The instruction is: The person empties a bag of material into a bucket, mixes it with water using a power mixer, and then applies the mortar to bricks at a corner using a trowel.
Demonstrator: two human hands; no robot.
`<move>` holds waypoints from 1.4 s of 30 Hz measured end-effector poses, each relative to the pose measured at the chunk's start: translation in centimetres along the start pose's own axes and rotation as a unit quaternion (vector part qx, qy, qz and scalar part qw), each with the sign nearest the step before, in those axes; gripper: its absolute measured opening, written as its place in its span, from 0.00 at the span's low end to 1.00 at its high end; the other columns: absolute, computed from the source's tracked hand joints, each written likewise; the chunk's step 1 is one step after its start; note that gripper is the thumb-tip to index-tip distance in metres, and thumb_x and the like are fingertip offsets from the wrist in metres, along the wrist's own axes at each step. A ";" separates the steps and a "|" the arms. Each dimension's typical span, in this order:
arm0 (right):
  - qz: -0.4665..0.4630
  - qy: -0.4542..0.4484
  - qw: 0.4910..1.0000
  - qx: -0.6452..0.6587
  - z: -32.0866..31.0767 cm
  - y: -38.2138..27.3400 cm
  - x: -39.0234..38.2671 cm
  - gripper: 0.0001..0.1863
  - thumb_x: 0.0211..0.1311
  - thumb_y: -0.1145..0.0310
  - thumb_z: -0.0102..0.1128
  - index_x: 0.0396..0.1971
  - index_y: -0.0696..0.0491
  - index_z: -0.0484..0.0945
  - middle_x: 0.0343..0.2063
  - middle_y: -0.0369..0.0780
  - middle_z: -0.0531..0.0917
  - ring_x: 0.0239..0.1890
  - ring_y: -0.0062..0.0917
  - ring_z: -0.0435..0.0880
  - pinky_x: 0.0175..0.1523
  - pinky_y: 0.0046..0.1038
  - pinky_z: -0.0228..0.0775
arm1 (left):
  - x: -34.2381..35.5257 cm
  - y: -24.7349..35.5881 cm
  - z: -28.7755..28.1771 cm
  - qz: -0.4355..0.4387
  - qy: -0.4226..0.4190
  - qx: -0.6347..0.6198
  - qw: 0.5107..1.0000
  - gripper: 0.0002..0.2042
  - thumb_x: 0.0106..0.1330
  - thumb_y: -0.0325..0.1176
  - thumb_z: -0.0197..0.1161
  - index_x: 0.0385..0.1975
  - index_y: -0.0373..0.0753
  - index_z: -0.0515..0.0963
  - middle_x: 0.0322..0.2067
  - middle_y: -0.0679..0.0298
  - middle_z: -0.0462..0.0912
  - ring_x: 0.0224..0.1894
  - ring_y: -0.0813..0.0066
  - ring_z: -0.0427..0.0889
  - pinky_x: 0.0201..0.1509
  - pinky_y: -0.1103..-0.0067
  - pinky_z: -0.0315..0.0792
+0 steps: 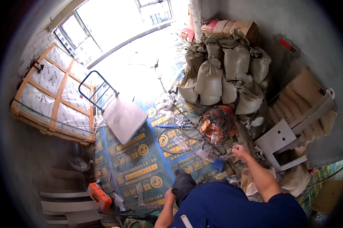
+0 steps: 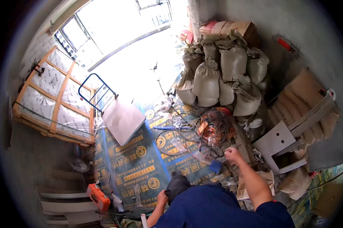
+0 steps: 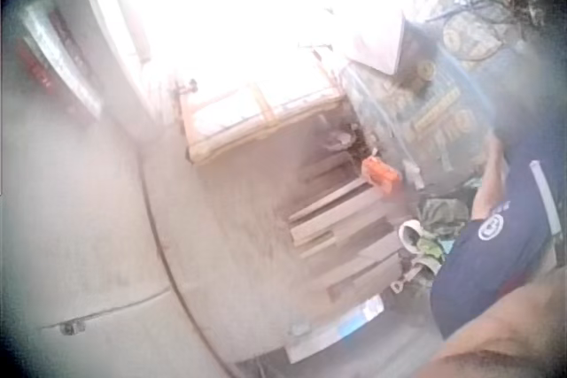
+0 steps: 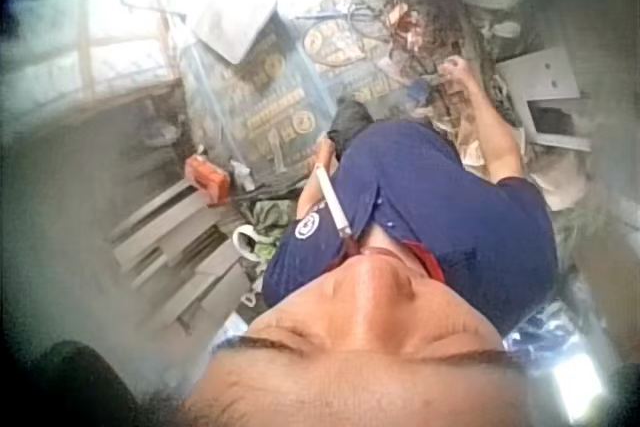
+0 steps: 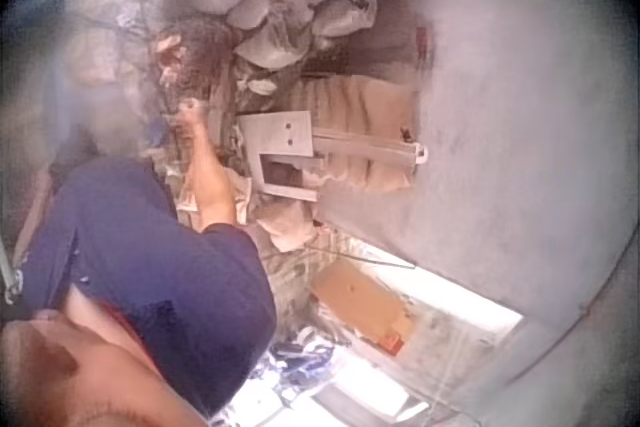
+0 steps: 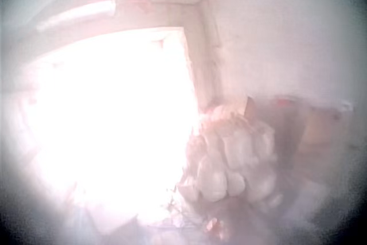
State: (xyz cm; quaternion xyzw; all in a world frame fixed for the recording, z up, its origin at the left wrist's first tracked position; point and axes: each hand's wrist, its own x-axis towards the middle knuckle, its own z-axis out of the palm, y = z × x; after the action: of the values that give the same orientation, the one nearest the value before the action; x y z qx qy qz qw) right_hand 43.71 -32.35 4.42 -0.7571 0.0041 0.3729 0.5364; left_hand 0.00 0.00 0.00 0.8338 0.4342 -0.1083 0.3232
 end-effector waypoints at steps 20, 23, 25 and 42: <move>0.402 0.104 0.909 0.028 17.1 -5.2 6.4 0.07 0.62 0.69 0.58 0.30 0.56 0.81 0.27 0.44 0.81 0.26 0.31 0.80 0.31 0.37 0.72 | 54.1 8.0 -18.0 0.451 -0.306 0.472 0.693 0.17 0.61 0.48 0.59 0.37 0.40 0.82 0.40 0.58 0.84 0.39 0.55 0.82 0.39 0.66 0.77; 0.319 0.124 0.940 0.015 15.8 2.4 13.0 0.10 0.55 0.64 0.60 0.25 0.55 0.83 0.24 0.42 0.82 0.24 0.31 0.81 0.30 0.36 0.73 | 58.7 16.8 -17.2 0.444 -0.296 0.379 0.756 0.14 0.60 0.44 0.62 0.34 0.38 0.83 0.32 0.58 0.84 0.33 0.63 0.83 0.31 0.69 0.75; 0.183 0.212 0.953 -0.116 6.4 11.0 14.5 0.11 0.51 0.61 0.61 0.22 0.54 0.83 0.22 0.41 0.83 0.23 0.32 0.82 0.30 0.35 0.74 | 58.3 29.2 -11.4 0.162 -0.344 -0.010 0.925 0.14 0.58 0.43 0.63 0.33 0.37 0.82 0.28 0.57 0.84 0.30 0.66 0.84 0.34 0.72 0.75; 0.214 0.385 0.898 -0.004 9.1 -1.2 14.2 0.11 0.67 0.65 0.52 0.43 0.54 0.78 0.27 0.38 0.80 0.22 0.18 0.75 0.29 0.28 0.69 | 68.4 51.9 -10.2 0.293 -0.386 0.058 0.872 0.20 0.62 0.46 0.62 0.31 0.30 0.81 0.24 0.57 0.83 0.29 0.73 0.81 0.34 0.74 0.72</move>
State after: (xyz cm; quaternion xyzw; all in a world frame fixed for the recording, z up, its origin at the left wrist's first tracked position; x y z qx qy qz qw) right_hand 49.33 -18.83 -4.02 -0.8246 0.3706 0.1585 0.3970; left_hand 81.18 29.70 -0.67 0.8319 0.0030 -0.3472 0.4329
